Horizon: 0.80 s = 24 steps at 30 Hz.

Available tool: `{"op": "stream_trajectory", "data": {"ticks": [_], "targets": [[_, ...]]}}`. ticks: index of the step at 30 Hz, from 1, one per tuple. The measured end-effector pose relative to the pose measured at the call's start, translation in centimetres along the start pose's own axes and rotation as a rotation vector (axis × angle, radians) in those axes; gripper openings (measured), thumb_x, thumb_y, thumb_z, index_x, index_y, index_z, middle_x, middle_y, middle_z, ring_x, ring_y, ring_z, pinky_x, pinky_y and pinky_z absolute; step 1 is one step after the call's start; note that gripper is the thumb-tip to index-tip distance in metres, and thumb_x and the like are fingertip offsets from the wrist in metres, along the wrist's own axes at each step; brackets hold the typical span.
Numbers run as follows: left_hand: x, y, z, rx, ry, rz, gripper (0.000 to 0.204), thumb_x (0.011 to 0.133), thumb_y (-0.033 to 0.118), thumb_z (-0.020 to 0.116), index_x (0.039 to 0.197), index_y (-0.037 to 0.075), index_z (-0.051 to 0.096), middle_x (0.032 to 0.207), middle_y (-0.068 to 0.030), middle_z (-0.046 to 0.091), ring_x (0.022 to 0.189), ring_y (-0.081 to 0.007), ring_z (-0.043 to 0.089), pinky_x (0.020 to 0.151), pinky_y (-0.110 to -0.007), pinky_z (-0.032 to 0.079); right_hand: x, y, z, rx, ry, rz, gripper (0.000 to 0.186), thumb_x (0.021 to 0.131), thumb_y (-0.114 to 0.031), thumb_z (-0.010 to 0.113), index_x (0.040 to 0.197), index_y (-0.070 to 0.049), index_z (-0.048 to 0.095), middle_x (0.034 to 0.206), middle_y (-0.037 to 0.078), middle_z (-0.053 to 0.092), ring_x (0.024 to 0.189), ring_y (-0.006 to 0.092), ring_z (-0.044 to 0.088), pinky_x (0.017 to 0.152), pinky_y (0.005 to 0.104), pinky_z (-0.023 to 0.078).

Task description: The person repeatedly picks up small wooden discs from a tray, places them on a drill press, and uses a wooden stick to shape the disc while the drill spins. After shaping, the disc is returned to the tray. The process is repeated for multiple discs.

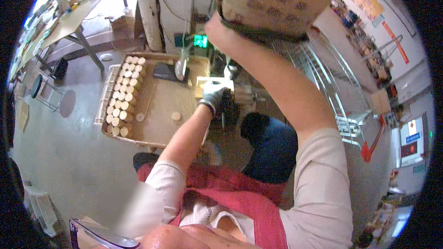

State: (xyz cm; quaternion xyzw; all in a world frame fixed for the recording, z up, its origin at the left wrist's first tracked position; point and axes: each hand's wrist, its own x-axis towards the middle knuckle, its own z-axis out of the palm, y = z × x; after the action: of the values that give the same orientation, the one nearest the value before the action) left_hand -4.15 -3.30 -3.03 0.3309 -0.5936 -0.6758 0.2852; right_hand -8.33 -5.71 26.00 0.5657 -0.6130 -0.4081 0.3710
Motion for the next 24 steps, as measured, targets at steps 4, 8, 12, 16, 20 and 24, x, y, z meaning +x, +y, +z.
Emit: {"op": "stream_trajectory", "data": {"ticks": [4, 8, 12, 16, 20, 24], "targets": [[0.4, -1.3, -0.8, -0.067, -0.025, -0.031, 0.015, 0.073, 0.011, 0.076, 0.080, 0.002, 0.068, 0.074, -0.0032, 0.067, 0.063, -0.0137, 0.060, 0.057, -0.031, 0.050, 0.8, -1.1, -1.1, 0.067, 0.016, -0.029, 0.013, 0.082, -0.018, 0.063, 0.083, -0.012, 0.074, 0.082, 0.007, 0.068, 0.088, 0.0219, 0.065, 0.085, 0.0455, 0.045], [-0.6, 0.3, -0.3, 0.045, -0.031, -0.070, 0.023, 0.069, 0.011, 0.076, 0.089, 0.001, 0.068, 0.083, -0.0049, 0.069, 0.068, -0.0140, 0.061, 0.060, -0.031, 0.051, 0.8, -1.4, 2.4, -0.077, 0.254, -0.133, 0.014, 0.074, -0.021, 0.069, 0.079, -0.010, 0.076, 0.075, 0.008, 0.067, 0.079, 0.0259, 0.064, 0.074, 0.0445, 0.050], [-0.9, 0.8, -0.9, 0.004, 0.002, -0.066, 0.025, 0.069, 0.011, 0.075, 0.090, 0.000, 0.068, 0.083, -0.0054, 0.069, 0.070, -0.0146, 0.062, 0.062, -0.031, 0.051, 1.3, -0.6, -0.3, -0.027, 0.194, 0.091, 0.025, 0.075, -0.035, 0.071, 0.084, -0.012, 0.076, 0.069, 0.002, 0.062, 0.065, 0.0231, 0.061, 0.063, 0.0474, 0.052], [-0.5, 0.5, -1.4, 0.013, 0.024, -0.069, 0.024, 0.070, 0.011, 0.074, 0.090, 0.000, 0.068, 0.083, -0.0053, 0.069, 0.071, -0.0144, 0.062, 0.063, -0.030, 0.051, -0.2, 0.3, -3.2, 0.027, 0.132, 0.034, 0.021, 0.064, -0.028, 0.070, 0.074, -0.010, 0.077, 0.076, 0.007, 0.070, 0.081, 0.0319, 0.067, 0.073, 0.0618, 0.049], [-2.7, 3.6, 0.1, -0.013, -0.127, -0.140, 0.022, 0.073, 0.013, 0.073, 0.090, 0.001, 0.068, 0.083, -0.0032, 0.069, 0.072, -0.0137, 0.061, 0.066, -0.030, 0.050, 0.1, -3.0, 1.7, 0.558, 0.319, 0.183, 0.013, 0.071, -0.021, 0.070, 0.075, -0.010, 0.075, 0.077, 0.008, 0.069, 0.082, 0.0266, 0.066, 0.074, 0.0461, 0.050], [-0.9, 2.2, -1.8, -0.023, -0.040, -0.049, 0.023, 0.076, 0.015, 0.073, 0.093, 0.001, 0.069, 0.086, -0.0047, 0.070, 0.073, -0.0136, 0.062, 0.068, -0.029, 0.051, -8.2, -1.1, -5.5, 0.615, 0.410, 0.060, 0.013, 0.081, -0.017, 0.065, 0.088, -0.009, 0.072, 0.086, 0.007, 0.070, 0.089, 0.0217, 0.066, 0.082, 0.0432, 0.049]]}}
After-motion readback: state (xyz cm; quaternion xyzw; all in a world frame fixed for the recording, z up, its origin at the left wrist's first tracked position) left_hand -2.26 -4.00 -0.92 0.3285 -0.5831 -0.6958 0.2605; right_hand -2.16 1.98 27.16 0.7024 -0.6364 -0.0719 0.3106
